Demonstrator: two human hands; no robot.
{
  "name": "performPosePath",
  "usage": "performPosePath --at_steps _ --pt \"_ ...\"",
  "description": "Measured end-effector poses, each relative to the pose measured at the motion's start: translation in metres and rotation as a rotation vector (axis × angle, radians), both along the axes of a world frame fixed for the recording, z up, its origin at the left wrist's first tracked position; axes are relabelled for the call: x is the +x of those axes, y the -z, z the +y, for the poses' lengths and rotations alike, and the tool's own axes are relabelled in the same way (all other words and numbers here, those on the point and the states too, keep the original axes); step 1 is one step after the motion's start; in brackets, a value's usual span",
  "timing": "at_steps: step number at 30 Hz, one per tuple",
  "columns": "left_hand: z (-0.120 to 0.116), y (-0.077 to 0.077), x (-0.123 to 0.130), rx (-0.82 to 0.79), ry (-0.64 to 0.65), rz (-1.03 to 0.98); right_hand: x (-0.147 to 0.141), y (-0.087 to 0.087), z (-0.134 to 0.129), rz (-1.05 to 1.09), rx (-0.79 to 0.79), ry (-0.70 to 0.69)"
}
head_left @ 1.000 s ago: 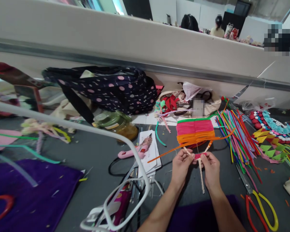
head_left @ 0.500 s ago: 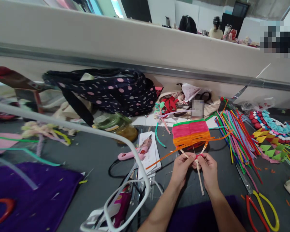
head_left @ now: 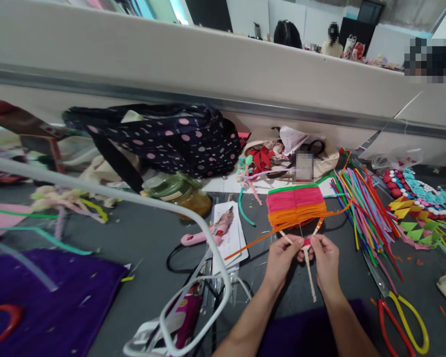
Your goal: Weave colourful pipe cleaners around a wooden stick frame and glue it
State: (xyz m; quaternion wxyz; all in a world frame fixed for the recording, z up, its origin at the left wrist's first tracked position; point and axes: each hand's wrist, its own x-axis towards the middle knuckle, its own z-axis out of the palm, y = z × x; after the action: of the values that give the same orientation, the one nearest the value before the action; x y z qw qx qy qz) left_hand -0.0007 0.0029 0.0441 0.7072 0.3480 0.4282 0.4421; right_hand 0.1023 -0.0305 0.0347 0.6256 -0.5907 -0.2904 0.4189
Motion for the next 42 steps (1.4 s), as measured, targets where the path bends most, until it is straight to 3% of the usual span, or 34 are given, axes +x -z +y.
performPosePath --at_steps 12,19,25,42 --pt "0.0045 -0.0029 -0.0064 -0.095 0.088 -0.180 0.0060 0.0034 -0.0028 -0.090 0.032 0.030" --pt "0.0046 -0.0050 -0.0074 -0.063 0.052 -0.063 0.0062 0.0011 -0.0016 -0.060 0.025 0.033" --pt "0.0039 -0.0044 -0.0081 -0.067 0.083 -0.085 0.0046 -0.0004 -0.0008 0.018 0.020 0.026" --pt "0.0053 -0.0040 -0.0095 -0.063 0.141 -0.080 0.0090 0.0030 -0.0009 -0.012 0.030 0.003"
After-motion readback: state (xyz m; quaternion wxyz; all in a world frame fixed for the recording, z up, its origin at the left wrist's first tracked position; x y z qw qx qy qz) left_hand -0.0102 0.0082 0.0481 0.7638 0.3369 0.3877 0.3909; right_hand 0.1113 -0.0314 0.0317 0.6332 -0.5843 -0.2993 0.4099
